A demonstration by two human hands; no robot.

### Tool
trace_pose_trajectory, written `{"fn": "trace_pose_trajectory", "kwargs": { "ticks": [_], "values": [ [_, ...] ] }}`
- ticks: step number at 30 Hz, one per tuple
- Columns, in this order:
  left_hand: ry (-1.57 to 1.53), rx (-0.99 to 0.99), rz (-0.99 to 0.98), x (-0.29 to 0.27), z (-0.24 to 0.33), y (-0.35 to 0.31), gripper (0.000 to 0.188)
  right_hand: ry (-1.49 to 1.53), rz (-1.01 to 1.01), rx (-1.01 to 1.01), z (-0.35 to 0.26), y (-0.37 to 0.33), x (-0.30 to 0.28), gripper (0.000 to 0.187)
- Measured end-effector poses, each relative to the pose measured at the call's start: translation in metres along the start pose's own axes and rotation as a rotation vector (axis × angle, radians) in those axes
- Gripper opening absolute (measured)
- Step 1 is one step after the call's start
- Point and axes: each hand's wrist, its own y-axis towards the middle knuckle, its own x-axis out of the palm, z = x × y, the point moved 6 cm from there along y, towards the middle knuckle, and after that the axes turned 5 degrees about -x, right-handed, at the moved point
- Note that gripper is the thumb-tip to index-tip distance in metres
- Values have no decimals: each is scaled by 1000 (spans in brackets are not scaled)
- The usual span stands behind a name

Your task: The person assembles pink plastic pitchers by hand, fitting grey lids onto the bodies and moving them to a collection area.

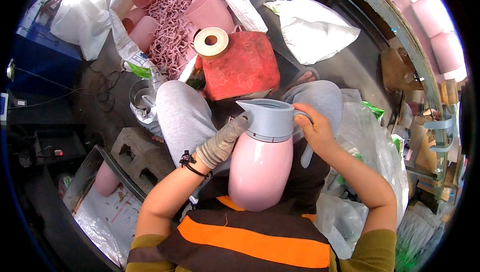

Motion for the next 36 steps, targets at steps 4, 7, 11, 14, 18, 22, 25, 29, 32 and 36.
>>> {"fn": "trace_pose_trajectory", "kwargs": {
  "ticks": [4,7,11,14,18,22,25,29,32,36],
  "values": [
    [-42,14,-27,-2,2,-2,72,-36,-14,0,-3,3,2,29],
    [-44,-3,-54,-5,1,0,78,-87,1,-79,-8,4,1,28],
    [73,-55,-28,-9,-8,3,89,-181,54,-200,-14,-3,0,27],
    [226,-44,2,-9,-7,0,88,-232,77,-239,-12,-5,4,27],
    [331,-38,7,1,6,-7,85,-264,99,-251,-16,-11,11,28],
    [400,-47,33,1,-1,-9,83,-185,12,-259,-7,-12,12,30],
    [495,4,89,-17,-20,-10,83,-258,13,-280,2,-19,14,31],
    [434,10,27,-5,-9,-4,83,-127,-166,-48,-4,-14,6,50],
    [420,10,12,10,0,-8,83,-261,-276,-273,-36,-3,-3,68],
    [489,-20,9,16,3,-10,82,-388,-532,-349,-59,9,9,79]
  ]
}}
